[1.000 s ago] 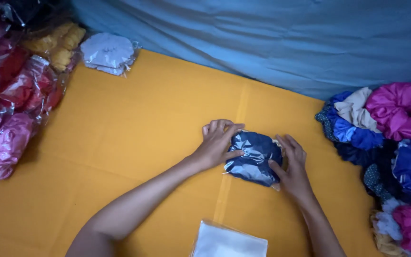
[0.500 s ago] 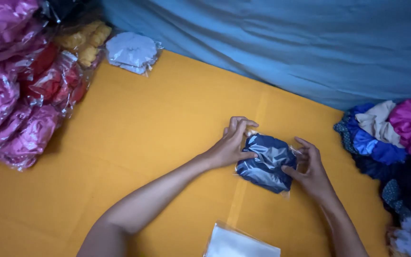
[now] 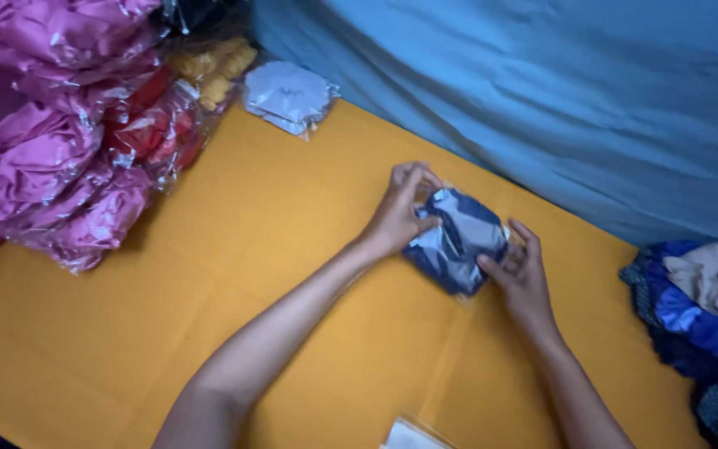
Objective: Packaging fabric hair scrunchies into individual plastic bags.
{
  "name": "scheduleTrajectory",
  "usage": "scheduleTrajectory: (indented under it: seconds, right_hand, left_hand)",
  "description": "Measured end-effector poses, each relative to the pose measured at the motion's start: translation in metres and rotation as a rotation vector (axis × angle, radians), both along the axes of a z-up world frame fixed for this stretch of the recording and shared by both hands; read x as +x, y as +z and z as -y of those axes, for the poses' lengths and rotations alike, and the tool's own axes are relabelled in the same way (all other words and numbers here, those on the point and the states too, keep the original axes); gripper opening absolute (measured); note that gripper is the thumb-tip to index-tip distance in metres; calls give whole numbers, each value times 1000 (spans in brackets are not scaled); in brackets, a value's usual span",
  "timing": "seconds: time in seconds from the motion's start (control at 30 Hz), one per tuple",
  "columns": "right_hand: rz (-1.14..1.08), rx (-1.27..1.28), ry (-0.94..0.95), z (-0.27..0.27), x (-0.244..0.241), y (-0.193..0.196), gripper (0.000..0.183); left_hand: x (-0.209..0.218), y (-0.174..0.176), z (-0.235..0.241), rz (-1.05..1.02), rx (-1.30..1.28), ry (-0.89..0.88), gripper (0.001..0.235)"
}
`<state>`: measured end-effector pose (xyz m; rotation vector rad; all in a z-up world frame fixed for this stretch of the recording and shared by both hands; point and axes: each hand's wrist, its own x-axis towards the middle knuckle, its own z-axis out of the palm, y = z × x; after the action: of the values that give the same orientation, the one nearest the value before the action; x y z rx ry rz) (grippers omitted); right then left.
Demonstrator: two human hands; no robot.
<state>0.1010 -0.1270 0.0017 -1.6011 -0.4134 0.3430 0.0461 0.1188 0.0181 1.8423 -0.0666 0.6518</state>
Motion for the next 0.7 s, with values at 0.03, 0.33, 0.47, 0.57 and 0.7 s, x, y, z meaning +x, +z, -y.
scheduleTrajectory:
  seconds: [0.03, 0.33, 0.47, 0.57, 0.7]
  right_hand:
    - [-1, 1, 7, -19, 4, 3, 86]
    - [-73, 184, 69, -197, 21, 49, 77]
    - [-201, 249, 26, -272, 46, 37, 73]
    - [-216, 275, 8, -316, 50, 44, 67]
    - [-195, 344, -18, -365, 55, 50, 61]
  left_hand:
    - [3, 6, -15, -1, 1, 7, 59]
    - [19, 60, -182, 34, 76, 98, 48]
    - [10, 85, -235, -37, 152, 182, 44]
    - [9, 86, -272, -8, 264, 245, 40]
    - [13, 83, -309, 15, 411, 383, 36]
